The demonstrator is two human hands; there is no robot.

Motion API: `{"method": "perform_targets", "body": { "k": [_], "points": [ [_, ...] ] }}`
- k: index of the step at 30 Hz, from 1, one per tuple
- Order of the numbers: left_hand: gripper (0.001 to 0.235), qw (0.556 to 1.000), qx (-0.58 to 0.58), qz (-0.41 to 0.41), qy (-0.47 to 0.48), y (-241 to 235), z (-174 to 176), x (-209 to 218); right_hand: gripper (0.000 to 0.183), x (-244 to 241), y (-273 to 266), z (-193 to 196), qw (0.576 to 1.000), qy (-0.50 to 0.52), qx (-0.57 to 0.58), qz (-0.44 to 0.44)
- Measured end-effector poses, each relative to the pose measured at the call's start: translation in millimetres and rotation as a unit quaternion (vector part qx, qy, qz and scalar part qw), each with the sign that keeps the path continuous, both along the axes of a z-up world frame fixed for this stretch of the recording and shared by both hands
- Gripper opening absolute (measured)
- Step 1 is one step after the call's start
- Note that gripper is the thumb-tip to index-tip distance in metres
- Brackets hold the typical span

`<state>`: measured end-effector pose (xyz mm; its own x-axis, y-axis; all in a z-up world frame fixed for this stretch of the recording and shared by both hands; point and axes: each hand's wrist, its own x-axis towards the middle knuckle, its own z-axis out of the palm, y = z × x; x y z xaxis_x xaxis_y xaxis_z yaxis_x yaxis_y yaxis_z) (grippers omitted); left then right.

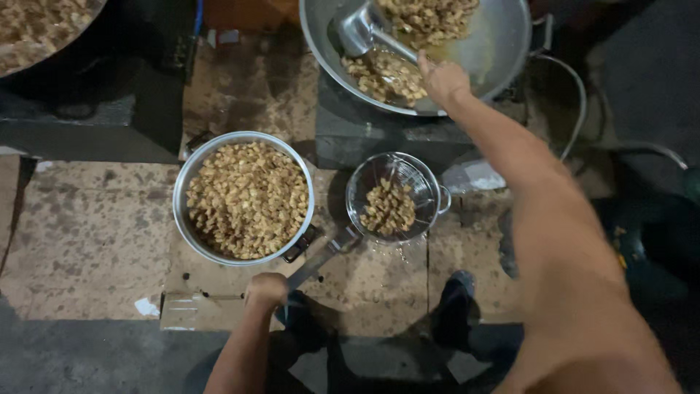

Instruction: The person uses a ladle to scoop fried food from a large wok and transfers it into a wire strainer to drain excess oil. The person then empties the strainer into a metal bowl and repeats the process.

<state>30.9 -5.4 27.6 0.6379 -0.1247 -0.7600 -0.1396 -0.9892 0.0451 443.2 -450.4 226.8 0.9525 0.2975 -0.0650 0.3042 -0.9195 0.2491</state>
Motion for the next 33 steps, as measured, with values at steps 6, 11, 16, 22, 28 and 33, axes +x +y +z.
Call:
{"method": "perform_targets", "body": {
  "k": [6,11,16,22,28,33],
  "points": [
    [0.012,0.968,-0.08,-0.048,-0.234,17.5,-56.8,-29.0,0.056,-82.1,-34.9,40.7,0.994,0.04,-0.062,-0.082],
    [0.01,0.957,-0.099,-0.064,-0.264,15.6,-61.2,-29.3,0.036,-74.6,-93.8,28.4,0.989,-0.003,0.053,-0.139],
    [0.015,0.966,-0.145,-0.079,-0.196,22.3,-54.3,-26.1,0.036,-47.9,-103.0,0.7,0.973,0.003,0.099,-0.21],
    [0.009,0.985,-0.084,-0.045,-0.145,12.0,-29.7,-22.6,0.026,-46.0,-84.0,-44.1,0.948,0.176,0.181,-0.192],
    [0.019,0.998,-0.051,-0.02,-0.011,0.9,-4.8,-5.1,0.02,-43.1,-43.4,-46.3,0.855,0.303,0.342,-0.245],
    [0.033,0.994,0.007,-0.036,0.102,-9.2,15.4,12.3,0.026,-53.3,29.7,-22.3,0.762,0.339,0.489,-0.255]
  ]
}}
